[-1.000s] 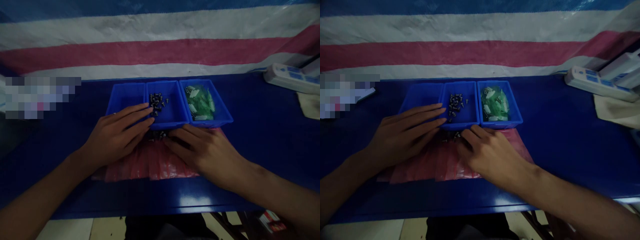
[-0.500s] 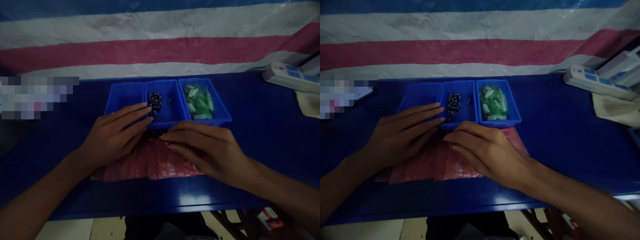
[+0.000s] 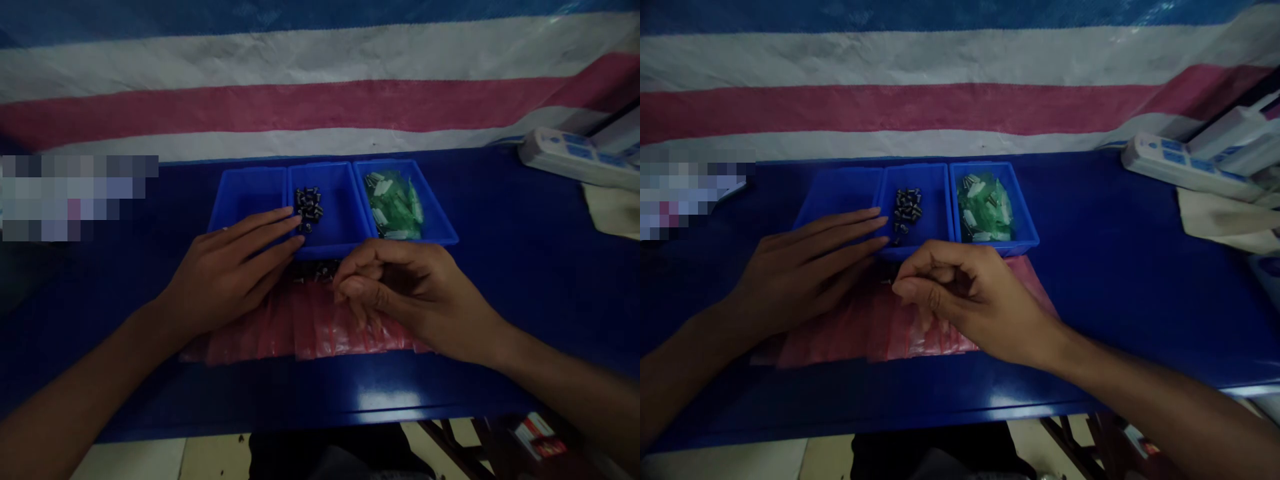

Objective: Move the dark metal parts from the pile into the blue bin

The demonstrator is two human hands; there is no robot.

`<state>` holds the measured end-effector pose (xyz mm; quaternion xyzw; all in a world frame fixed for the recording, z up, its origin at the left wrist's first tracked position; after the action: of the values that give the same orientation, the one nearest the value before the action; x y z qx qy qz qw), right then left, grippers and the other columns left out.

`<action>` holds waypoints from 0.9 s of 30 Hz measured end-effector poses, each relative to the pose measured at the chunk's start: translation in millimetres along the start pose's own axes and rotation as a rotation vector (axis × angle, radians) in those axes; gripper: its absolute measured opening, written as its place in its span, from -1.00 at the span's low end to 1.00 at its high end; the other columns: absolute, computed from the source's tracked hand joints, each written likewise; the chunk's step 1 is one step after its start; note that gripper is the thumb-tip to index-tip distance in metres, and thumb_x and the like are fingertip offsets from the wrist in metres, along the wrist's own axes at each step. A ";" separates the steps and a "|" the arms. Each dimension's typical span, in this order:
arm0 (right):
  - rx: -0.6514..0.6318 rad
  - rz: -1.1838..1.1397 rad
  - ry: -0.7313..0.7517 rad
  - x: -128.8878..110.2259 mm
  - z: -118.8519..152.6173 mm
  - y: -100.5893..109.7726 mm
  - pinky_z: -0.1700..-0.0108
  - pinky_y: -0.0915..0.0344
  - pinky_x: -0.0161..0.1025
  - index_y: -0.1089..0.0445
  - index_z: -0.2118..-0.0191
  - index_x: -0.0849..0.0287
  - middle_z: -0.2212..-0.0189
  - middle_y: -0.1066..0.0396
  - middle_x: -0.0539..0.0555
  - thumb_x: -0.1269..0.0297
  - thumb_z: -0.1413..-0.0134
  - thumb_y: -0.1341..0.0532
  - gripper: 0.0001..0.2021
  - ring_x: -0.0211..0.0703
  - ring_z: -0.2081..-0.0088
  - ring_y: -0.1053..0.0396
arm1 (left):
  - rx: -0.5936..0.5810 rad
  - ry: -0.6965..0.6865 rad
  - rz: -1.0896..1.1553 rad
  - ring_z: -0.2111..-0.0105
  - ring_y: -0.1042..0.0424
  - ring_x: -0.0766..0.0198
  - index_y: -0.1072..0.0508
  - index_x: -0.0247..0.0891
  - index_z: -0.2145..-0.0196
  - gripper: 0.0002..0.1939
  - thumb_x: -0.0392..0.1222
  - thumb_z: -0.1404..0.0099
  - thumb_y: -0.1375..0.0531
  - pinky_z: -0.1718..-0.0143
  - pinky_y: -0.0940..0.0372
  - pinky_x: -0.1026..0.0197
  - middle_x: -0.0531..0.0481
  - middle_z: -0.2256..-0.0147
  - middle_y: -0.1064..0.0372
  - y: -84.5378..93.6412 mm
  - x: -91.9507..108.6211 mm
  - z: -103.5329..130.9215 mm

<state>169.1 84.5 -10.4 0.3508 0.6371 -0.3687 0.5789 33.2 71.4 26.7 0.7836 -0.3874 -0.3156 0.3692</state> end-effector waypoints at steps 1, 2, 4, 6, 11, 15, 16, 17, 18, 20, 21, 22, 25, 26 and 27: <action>0.020 -0.012 -0.011 0.4 -0.1 1.4 0.52 -0.34 -0.44 -0.48 0.29 0.20 0.55 -0.44 -0.07 0.00 -0.28 -0.42 -0.66 -0.37 0.57 -0.36 | -0.003 -0.001 -0.002 -0.24 -0.49 0.03 -0.47 -0.34 -0.13 -0.73 -0.36 -0.51 -0.23 -0.17 -0.56 0.01 -0.23 -0.16 -0.53 -0.2 -0.1 0.0; 0.035 -0.027 -0.034 2.2 -0.2 2.5 0.57 -0.27 -0.46 -0.48 0.30 0.20 0.58 -0.41 -0.10 0.01 -0.25 -0.44 -0.66 -0.40 0.61 -0.30 | -0.003 0.000 -0.004 -0.24 -0.49 0.02 -0.47 -0.34 -0.13 -0.73 -0.36 -0.50 -0.23 -0.17 -0.57 0.01 -0.23 -0.16 -0.53 -0.1 -0.3 0.0; 0.045 -0.071 -0.119 10.0 0.1 3.7 0.65 -0.15 -0.49 -0.48 0.35 0.20 0.65 -0.36 -0.13 0.04 -0.19 -0.48 -0.66 -0.44 0.69 -0.21 | -0.002 0.003 -0.006 -0.24 -0.49 0.02 -0.47 -0.33 -0.13 -0.72 -0.37 -0.50 -0.23 -0.16 -0.57 0.00 -0.23 -0.16 -0.53 0.4 -1.0 0.1; 0.041 -0.129 -0.201 18.2 1.1 3.9 0.70 -0.12 -0.49 -0.48 0.42 0.21 0.68 -0.38 -0.11 0.07 -0.10 -0.54 -0.64 -0.44 0.73 -0.19 | -0.003 0.006 0.001 -0.23 -0.49 0.03 -0.47 -0.32 -0.13 -0.71 -0.37 -0.49 -0.23 -0.17 -0.57 0.01 -0.22 -0.16 -0.52 0.7 -1.4 0.2; 0.056 -0.143 -0.188 17.1 1.7 7.9 0.69 -0.26 -0.47 -0.52 0.42 0.21 0.61 -0.49 -0.04 0.10 -0.19 -0.49 -0.69 -0.35 0.70 -0.37 | -0.020 0.009 0.005 -0.24 -0.49 0.03 -0.48 -0.34 -0.13 -0.71 -0.36 -0.48 -0.23 -0.17 -0.56 0.01 -0.23 -0.17 -0.52 -0.9 -1.4 0.4; 0.170 -0.041 0.081 -13.1 4.2 17.7 0.47 -0.55 -0.33 -0.59 -0.04 0.12 0.18 -0.66 0.11 0.22 -0.42 -0.30 -0.80 -0.20 0.39 -0.62 | 0.011 -0.008 -0.012 -0.23 -0.50 0.04 -0.49 -0.36 -0.11 -0.74 -0.33 -0.50 -0.23 -0.17 -0.56 0.05 -0.23 -0.15 -0.53 1.9 0.1 0.0; 0.200 0.027 0.150 -21.3 6.6 19.5 0.40 -0.58 -0.30 -0.60 -0.03 0.11 0.09 -0.65 0.13 0.28 -0.43 -0.28 -0.82 -0.14 0.25 -0.65 | 0.013 -0.008 -0.018 -0.23 -0.50 0.05 -0.49 -0.35 -0.11 -0.75 -0.32 -0.51 -0.23 -0.18 -0.55 0.06 -0.22 -0.16 -0.53 2.2 -0.1 -0.2; 0.232 0.114 0.231 -30.6 9.9 21.1 0.32 -0.61 -0.28 -0.61 0.03 0.11 0.05 -0.64 0.13 0.33 -0.42 -0.27 -0.84 -0.10 0.12 -0.65 | 0.011 -0.007 -0.023 -0.23 -0.50 0.06 -0.49 -0.34 -0.12 -0.75 -0.31 -0.52 -0.22 -0.18 -0.55 0.08 -0.21 -0.16 -0.53 1.9 -0.3 -0.3; 0.261 0.219 0.310 -39.3 13.8 21.7 0.23 -0.62 -0.26 -0.62 0.09 0.11 0.03 -0.64 0.12 0.37 -0.42 -0.25 -0.84 -0.08 0.02 -0.63 | 0.005 -0.004 -0.026 -0.23 -0.50 0.07 -0.49 -0.32 -0.12 -0.75 -0.30 -0.53 -0.21 -0.18 -0.55 0.09 -0.19 -0.17 -0.53 1.4 -0.8 -0.5; 0.255 0.472 0.445 -51.3 20.2 15.4 0.10 -0.60 -0.22 -0.62 0.14 0.11 0.09 -0.65 0.09 0.43 -0.41 -0.24 -0.82 -0.10 0.02 -0.61 | -0.007 0.007 -0.022 -0.23 -0.50 0.07 -0.48 -0.28 -0.13 -0.74 -0.31 -0.53 -0.21 -0.17 -0.56 0.08 -0.16 -0.17 -0.53 0.3 -1.8 -0.7; 0.215 0.623 0.507 -54.0 22.6 8.0 0.09 -0.59 -0.20 -0.61 0.14 0.13 0.16 -0.66 0.09 0.44 -0.41 -0.23 -0.82 -0.11 0.09 -0.62 | -0.012 0.012 -0.014 -0.23 -0.50 0.07 -0.47 -0.27 -0.14 -0.73 -0.31 -0.53 -0.21 -0.16 -0.57 0.06 -0.16 -0.17 -0.53 -0.2 -2.0 -0.8; 0.153 0.796 0.561 -53.2 24.2 -1.9 0.14 -0.58 -0.19 -0.61 0.13 0.15 0.20 -0.65 0.09 0.46 -0.41 -0.22 -0.81 -0.12 0.18 -0.62 | -0.013 0.015 -0.008 -0.23 -0.50 0.06 -0.47 -0.27 -0.14 -0.73 -0.32 -0.52 -0.22 -0.16 -0.57 0.04 -0.16 -0.17 -0.53 -0.2 -2.1 -1.1; -0.100 1.314 0.656 -30.5 26.7 -31.5 0.33 -0.50 -0.15 -0.60 0.11 0.27 0.20 -0.63 0.18 0.55 -0.37 -0.20 -0.79 -0.03 0.27 -0.57 | -0.018 0.017 -0.010 -0.23 -0.50 0.08 -0.47 -0.28 -0.14 -0.73 -0.34 -0.52 -0.21 -0.16 -0.58 0.04 -0.17 -0.17 -0.52 0.8 -1.2 -2.4; -0.165 1.421 0.652 -21.2 26.5 -35.9 0.34 -0.49 -0.14 -0.60 0.10 0.30 0.19 -0.62 0.21 0.58 -0.34 -0.20 -0.78 0.00 0.25 -0.56 | -0.017 0.013 -0.013 -0.22 -0.50 0.09 -0.48 -0.28 -0.14 -0.73 -0.34 -0.53 -0.20 -0.17 -0.57 0.06 -0.15 -0.17 -0.53 1.4 -0.4 -2.9; -0.214 1.477 0.636 -13.8 25.8 -38.1 0.33 -0.48 -0.13 -0.59 0.07 0.33 0.18 -0.60 0.23 0.60 -0.33 -0.20 -0.78 0.02 0.23 -0.55 | -0.020 0.014 -0.016 -0.22 -0.50 0.10 -0.48 -0.28 -0.13 -0.74 -0.34 -0.53 -0.19 -0.18 -0.56 0.07 -0.14 -0.18 -0.52 1.6 -0.1 -3.4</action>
<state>149.3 43.2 4.3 0.7116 0.4067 0.2889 0.4947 35.2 71.9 29.9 0.7851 -0.3753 -0.3168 0.3774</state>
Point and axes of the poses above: each hand's wrist, its own z-axis away from the middle knuckle, its own y-axis out of the back of the hand, x = y × z, the point moved 10 cm from there along -z, towards the middle knuckle
